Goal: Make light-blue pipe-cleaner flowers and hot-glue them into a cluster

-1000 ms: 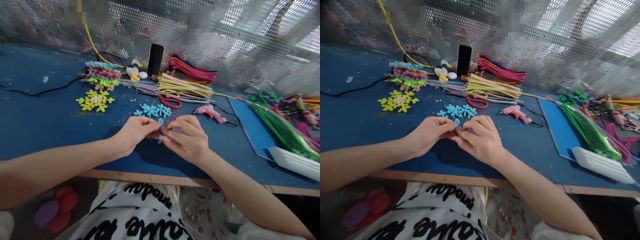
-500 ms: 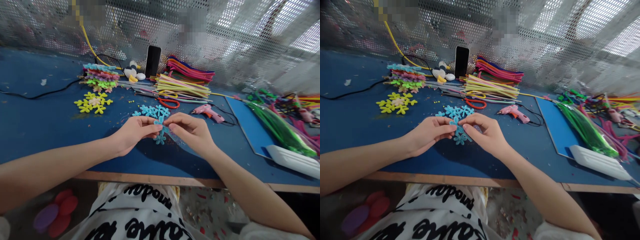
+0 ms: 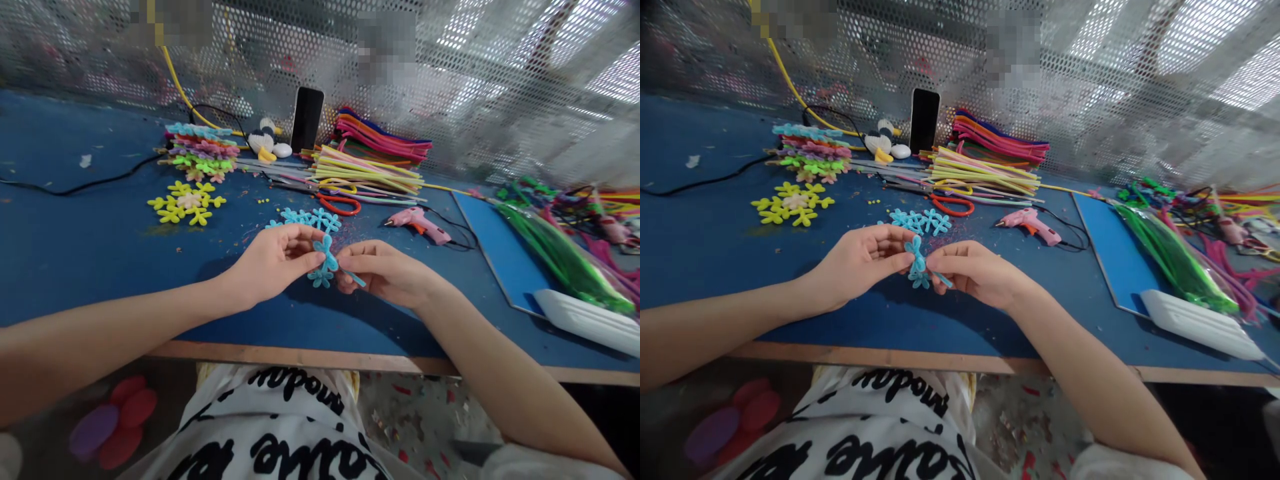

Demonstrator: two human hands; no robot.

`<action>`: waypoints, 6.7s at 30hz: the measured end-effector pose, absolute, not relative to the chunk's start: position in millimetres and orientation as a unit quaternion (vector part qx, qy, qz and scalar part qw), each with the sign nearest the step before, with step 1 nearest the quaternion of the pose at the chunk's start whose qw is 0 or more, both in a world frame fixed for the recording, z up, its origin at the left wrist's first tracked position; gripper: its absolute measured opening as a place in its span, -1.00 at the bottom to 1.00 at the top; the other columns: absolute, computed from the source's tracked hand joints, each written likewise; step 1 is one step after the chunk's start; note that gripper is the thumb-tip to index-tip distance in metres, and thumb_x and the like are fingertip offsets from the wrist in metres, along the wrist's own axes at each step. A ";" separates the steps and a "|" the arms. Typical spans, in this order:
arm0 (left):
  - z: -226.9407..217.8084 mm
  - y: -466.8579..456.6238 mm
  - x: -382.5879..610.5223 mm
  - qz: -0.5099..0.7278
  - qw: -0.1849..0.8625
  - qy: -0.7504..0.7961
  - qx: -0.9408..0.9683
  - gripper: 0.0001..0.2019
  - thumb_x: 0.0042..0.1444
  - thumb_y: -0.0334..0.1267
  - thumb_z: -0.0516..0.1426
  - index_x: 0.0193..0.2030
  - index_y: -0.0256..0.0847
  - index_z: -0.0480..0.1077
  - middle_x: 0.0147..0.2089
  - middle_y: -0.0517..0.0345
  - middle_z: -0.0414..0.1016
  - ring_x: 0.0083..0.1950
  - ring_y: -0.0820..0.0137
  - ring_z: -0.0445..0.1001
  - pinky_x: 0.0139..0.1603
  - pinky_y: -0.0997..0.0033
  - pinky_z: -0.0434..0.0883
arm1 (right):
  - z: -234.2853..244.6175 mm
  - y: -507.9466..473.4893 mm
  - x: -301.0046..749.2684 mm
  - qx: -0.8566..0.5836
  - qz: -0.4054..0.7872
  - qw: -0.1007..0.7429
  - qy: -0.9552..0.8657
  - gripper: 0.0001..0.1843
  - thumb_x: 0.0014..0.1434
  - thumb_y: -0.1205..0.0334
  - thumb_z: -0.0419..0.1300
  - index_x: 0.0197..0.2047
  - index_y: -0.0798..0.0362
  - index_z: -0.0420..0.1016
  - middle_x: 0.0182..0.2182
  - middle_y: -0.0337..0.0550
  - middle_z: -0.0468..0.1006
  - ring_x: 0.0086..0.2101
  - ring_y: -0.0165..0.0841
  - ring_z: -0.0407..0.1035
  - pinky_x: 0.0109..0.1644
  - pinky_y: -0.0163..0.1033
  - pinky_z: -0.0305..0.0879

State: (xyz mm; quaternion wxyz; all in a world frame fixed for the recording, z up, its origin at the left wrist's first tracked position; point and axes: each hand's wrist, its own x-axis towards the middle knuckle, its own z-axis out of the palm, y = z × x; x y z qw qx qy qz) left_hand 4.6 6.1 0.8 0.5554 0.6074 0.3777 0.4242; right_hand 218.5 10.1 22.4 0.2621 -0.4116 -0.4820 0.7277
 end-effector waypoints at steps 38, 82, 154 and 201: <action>8.6 10.4 -3.4 0.314 0.536 0.384 0.683 -0.82 0.12 -0.17 0.25 -0.28 -0.26 0.53 -0.44 0.22 0.54 -0.41 0.47 0.46 -0.38 0.53 0.35 | 17.5 12.6 221.4 -0.352 0.745 0.275 -0.496 -0.74 0.05 0.17 0.48 -0.23 0.12 0.65 -0.40 -0.21 0.54 -0.43 -0.49 0.37 -0.31 -0.35 0.32; 5.5 7.9 4.8 0.328 0.690 0.417 0.493 -0.86 -0.02 -0.41 0.27 -0.53 -0.25 0.42 -0.56 0.25 0.47 -0.46 0.50 0.52 -0.37 0.54 0.49 | 5.3 3.8 211.7 -0.301 0.098 0.353 -0.880 -0.97 0.35 0.30 0.15 -0.16 -0.01 0.41 -0.25 -0.07 0.53 -0.25 -0.29 0.41 -0.16 -0.16 0.38; 4.4 1.1 -4.6 0.403 0.318 0.397 0.761 -0.89 0.07 -0.24 0.26 -0.37 -0.23 0.55 -0.44 0.21 0.58 -0.43 0.48 0.49 -0.38 0.55 0.37 | 8.3 -5.6 203.1 -0.458 0.432 0.384 -0.676 -0.70 0.12 0.03 0.39 -0.34 0.13 0.61 -0.49 -0.17 0.57 -0.52 -0.45 0.36 -0.45 -0.33 0.30; 4.1 10.3 3.1 0.311 0.677 0.423 0.516 -0.88 -0.01 -0.31 0.27 -0.50 -0.25 0.48 -0.60 0.24 0.46 -0.55 0.55 0.39 -0.50 0.58 0.34 | 0.4 10.5 220.0 -0.189 -0.028 0.382 -0.904 -0.71 0.32 0.39 0.18 0.04 -0.01 0.60 -0.24 -0.06 0.68 -0.24 -0.29 0.55 -0.12 -0.13 0.52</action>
